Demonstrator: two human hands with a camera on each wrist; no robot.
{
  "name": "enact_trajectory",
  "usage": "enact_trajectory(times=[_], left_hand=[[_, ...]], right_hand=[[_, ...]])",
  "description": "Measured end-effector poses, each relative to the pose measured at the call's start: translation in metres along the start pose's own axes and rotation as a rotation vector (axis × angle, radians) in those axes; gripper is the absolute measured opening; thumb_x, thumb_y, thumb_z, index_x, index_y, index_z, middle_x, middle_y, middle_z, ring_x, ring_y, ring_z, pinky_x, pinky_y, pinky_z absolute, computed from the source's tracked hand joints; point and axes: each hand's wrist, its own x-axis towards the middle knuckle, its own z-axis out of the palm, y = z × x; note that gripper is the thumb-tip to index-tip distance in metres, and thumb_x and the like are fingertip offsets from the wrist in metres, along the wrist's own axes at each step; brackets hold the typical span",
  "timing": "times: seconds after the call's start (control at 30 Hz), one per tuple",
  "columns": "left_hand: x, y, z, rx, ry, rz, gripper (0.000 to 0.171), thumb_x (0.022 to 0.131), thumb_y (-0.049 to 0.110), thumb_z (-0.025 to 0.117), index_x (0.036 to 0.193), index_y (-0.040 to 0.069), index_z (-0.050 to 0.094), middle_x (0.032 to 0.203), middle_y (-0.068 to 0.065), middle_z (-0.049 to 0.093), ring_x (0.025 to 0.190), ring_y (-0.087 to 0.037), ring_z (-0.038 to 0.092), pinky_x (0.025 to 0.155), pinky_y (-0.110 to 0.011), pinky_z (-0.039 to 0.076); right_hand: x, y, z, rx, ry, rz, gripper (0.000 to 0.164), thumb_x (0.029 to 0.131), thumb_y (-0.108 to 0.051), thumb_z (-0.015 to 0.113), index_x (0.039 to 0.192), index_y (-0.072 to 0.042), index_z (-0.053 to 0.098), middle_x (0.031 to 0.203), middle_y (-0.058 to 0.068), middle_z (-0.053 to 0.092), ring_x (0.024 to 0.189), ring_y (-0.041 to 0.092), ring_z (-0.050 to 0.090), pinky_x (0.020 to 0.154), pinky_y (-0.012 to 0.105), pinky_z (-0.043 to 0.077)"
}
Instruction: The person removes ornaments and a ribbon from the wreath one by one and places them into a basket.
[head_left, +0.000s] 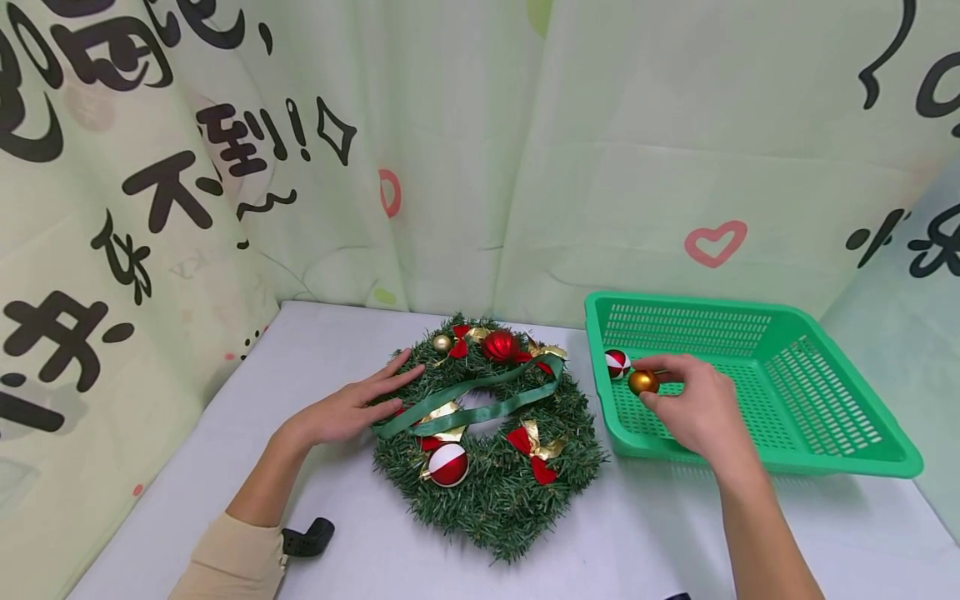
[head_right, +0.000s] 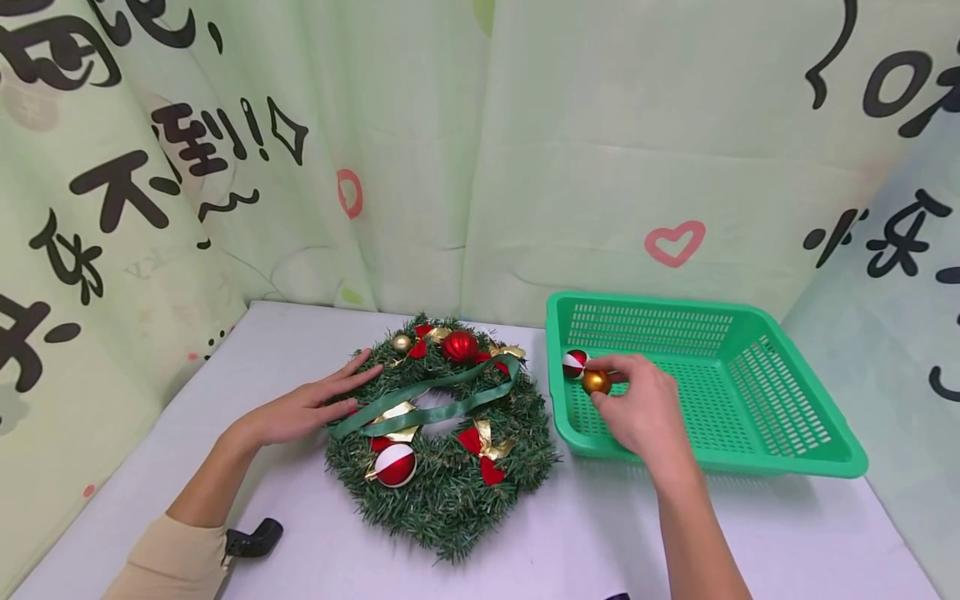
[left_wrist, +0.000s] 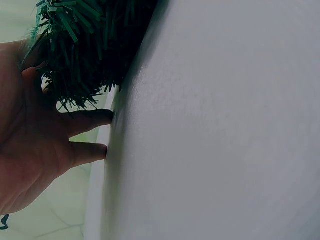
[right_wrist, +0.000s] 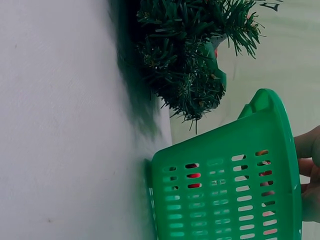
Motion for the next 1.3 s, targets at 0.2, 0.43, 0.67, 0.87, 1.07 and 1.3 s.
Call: enact_trajectory(times=[0.2, 0.43, 0.67, 0.87, 1.07, 1.3], left_hand=[[0.0001, -0.0009, 0.0003, 0.005, 0.002, 0.002, 0.058, 0.112, 0.028, 0.049, 0.166, 0.027, 0.029, 0.177, -0.004, 0.002, 0.162, -0.037, 0.006, 0.124, -0.067, 0.020], [-0.0004, -0.0011, 0.0003, 0.008, 0.007, 0.004, 0.057, 0.112, 0.029, 0.049, 0.166, 0.028, 0.029, 0.177, -0.003, 0.003, 0.162, -0.037, 0.007, 0.124, -0.067, 0.020], [-0.0001, -0.0018, 0.0002, 0.008, 0.005, 0.009, 0.058, 0.112, 0.029, 0.049, 0.166, 0.028, 0.029, 0.177, -0.002, 0.002, 0.162, -0.036, 0.006, 0.124, -0.067, 0.020], [0.0007, -0.0037, 0.0006, 0.014, 0.005, 0.007, 0.057, 0.112, 0.031, 0.049, 0.166, 0.029, 0.029, 0.177, -0.001, 0.002, 0.162, -0.036, 0.006, 0.124, -0.067, 0.020], [0.0010, -0.0030, 0.0004, 0.015, 0.007, 0.010, 0.057, 0.112, 0.031, 0.049, 0.166, 0.029, 0.029, 0.177, -0.004, 0.003, 0.162, -0.036, 0.007, 0.124, -0.067, 0.021], [0.0007, -0.0014, 0.0005, 0.015, 0.006, 0.004, 0.057, 0.112, 0.031, 0.049, 0.166, 0.029, 0.029, 0.177, -0.004, 0.003, 0.162, -0.036, 0.007, 0.123, -0.067, 0.021]], right_hand=[[0.0026, 0.0040, 0.0034, -0.004, -0.012, 0.009, 0.038, 0.095, -0.008, 0.071, 0.133, -0.006, 0.070, 0.132, 0.031, 0.064, 0.129, 0.055, 0.043, 0.064, 0.032, 0.051], [0.0038, 0.0067, 0.0037, -0.042, -0.025, -0.002, 0.038, 0.095, -0.010, 0.072, 0.133, -0.010, 0.071, 0.134, 0.030, 0.063, 0.128, 0.053, 0.050, 0.069, 0.035, 0.050], [0.0034, 0.0070, 0.0041, -0.048, -0.030, 0.000, 0.039, 0.094, -0.010, 0.073, 0.133, -0.010, 0.071, 0.135, 0.031, 0.062, 0.127, 0.053, 0.050, 0.077, 0.048, 0.053], [0.0021, 0.0054, 0.0041, -0.042, -0.020, -0.004, 0.038, 0.095, -0.011, 0.073, 0.132, -0.009, 0.071, 0.134, 0.032, 0.063, 0.128, 0.054, 0.049, 0.079, 0.053, 0.054], [0.0007, 0.0008, 0.0030, -0.036, -0.007, -0.020, 0.036, 0.095, -0.012, 0.071, 0.131, -0.010, 0.071, 0.134, 0.029, 0.063, 0.128, 0.052, 0.050, 0.081, 0.053, 0.054], [-0.0014, -0.0019, 0.0029, -0.022, -0.001, -0.027, 0.035, 0.096, -0.013, 0.071, 0.130, -0.010, 0.072, 0.137, 0.027, 0.060, 0.121, 0.048, 0.062, 0.085, 0.057, 0.055]])
